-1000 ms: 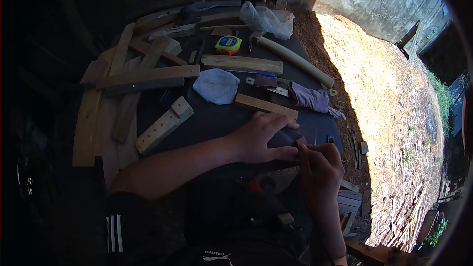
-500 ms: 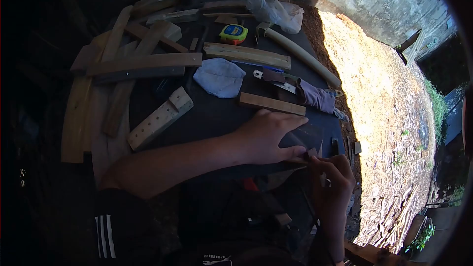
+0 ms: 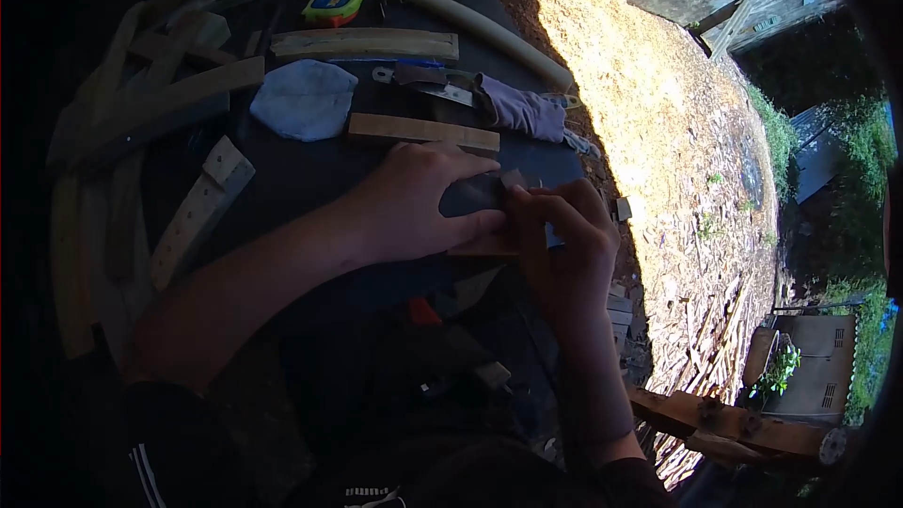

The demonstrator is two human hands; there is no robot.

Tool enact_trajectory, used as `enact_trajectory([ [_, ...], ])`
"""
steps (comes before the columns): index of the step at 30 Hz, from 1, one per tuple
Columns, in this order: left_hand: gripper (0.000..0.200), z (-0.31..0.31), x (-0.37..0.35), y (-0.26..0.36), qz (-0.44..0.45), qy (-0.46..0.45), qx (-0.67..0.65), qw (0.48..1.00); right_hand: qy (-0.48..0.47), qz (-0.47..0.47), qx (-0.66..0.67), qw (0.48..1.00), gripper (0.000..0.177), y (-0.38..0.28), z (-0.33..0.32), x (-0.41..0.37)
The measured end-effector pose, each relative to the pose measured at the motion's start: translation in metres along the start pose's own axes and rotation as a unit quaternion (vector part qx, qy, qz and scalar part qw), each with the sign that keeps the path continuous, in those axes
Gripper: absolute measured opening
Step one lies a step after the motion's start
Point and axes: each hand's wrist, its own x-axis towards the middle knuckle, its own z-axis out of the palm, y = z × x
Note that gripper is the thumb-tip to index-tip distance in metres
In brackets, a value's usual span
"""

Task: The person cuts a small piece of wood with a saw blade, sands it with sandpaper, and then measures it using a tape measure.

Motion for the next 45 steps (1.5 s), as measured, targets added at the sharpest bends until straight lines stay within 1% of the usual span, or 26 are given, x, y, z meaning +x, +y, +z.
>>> enact_trajectory([
  [2, 0.061, 0.002, 0.001, 0.001, -0.001, 0.005, 0.002, 1.0, 0.005, -0.023, 0.012, 1.0, 0.004, 0.005, 0.007, 0.008],
  [5, 0.06, -0.001, -0.001, 0.002, 0.001, 0.011, 0.015, 1.0, -0.005, 0.01, 0.001, 1.0, 0.004, -0.003, -0.011, -0.022],
  [8, 0.059, 0.003, -0.002, 0.0, 0.001, 0.018, 0.022, 1.0, -0.01, 0.022, -0.003, 1.0, 0.005, -0.008, -0.019, -0.032],
  [11, 0.059, 0.004, 0.0, 0.001, 0.022, 0.031, 0.051, 0.998, 0.016, -0.007, 0.008, 1.0, 0.011, 0.008, -0.004, -0.016],
  [13, 0.062, 0.007, -0.005, 0.001, 0.035, 0.052, 0.083, 0.995, 0.04, -0.007, -0.004, 0.999, 0.016, 0.006, -0.005, -0.013],
  [14, 0.065, 0.005, -0.009, 0.008, 0.031, 0.055, 0.1, 0.993, 0.049, -0.009, -0.008, 0.999, 0.019, 0.005, -0.004, -0.012],
  [17, 0.074, 0.003, -0.024, 0.029, 0.011, 0.053, 0.143, 0.988, 0.068, 0.033, 0.003, 0.997, 0.024, 0.004, -0.01, -0.026],
  [20, 0.084, 0.01, -0.03, 0.037, 0.014, 0.043, 0.192, 0.98, 0.05, -0.003, 0.008, 0.999, 0.025, 0.01, -0.014, -0.033],
  [22, 0.09, 0.015, -0.03, 0.04, 0.029, 0.046, 0.231, 0.971, 0.038, -0.01, -0.009, 0.999, 0.027, 0.013, -0.012, -0.031],
  [25, 0.098, 0.018, -0.027, 0.028, 0.047, 0.031, 0.218, 0.974, 0.005, -0.005, -0.031, 0.999, 0.032, 0.012, -0.011, -0.018],
  [28, 0.101, 0.018, -0.025, 0.027, 0.025, 0.0, 0.187, 0.982, -0.029, -0.007, -0.036, 0.999, 0.034, 0.005, -0.016, -0.012],
  [31, 0.097, 0.022, -0.027, 0.027, 0.032, 0.028, 0.179, 0.983, -0.041, -0.024, -0.038, 0.998, 0.036, -0.006, -0.02, -0.019],
  [35, 0.076, 0.026, -0.025, 0.024, 0.055, 0.064, 0.17, 0.982, -0.068, -0.027, -0.061, 0.995, 0.04, -0.008, -0.007, -0.012],
  [37, 0.069, 0.028, -0.025, 0.02, 0.06, 0.073, 0.175, 0.98, -0.051, -0.052, -0.081, 0.994, 0.044, 0.001, 0.004, 0.004],
  [38, 0.069, 0.029, -0.025, 0.02, 0.059, 0.067, 0.175, 0.981, -0.043, -0.064, -0.09, 0.993, 0.046, 0.004, 0.007, 0.01],
  [41, 0.067, 0.028, -0.027, 0.019, 0.059, 0.064, 0.178, 0.98, -0.057, -0.056, -0.098, 0.992, 0.046, 0.001, 0.001, -0.005],
  [44, 0.065, 0.029, -0.027, 0.016, 0.07, 0.09, 0.176, 0.978, -0.046, -0.024, -0.094, 0.994, 0.036, -0.013, -0.013, -0.027],
  [45, 0.064, 0.029, -0.026, 0.016, 0.067, 0.09, 0.168, 0.979, -0.039, -0.033, -0.083, 0.995, 0.038, -0.01, -0.012, -0.026],
])
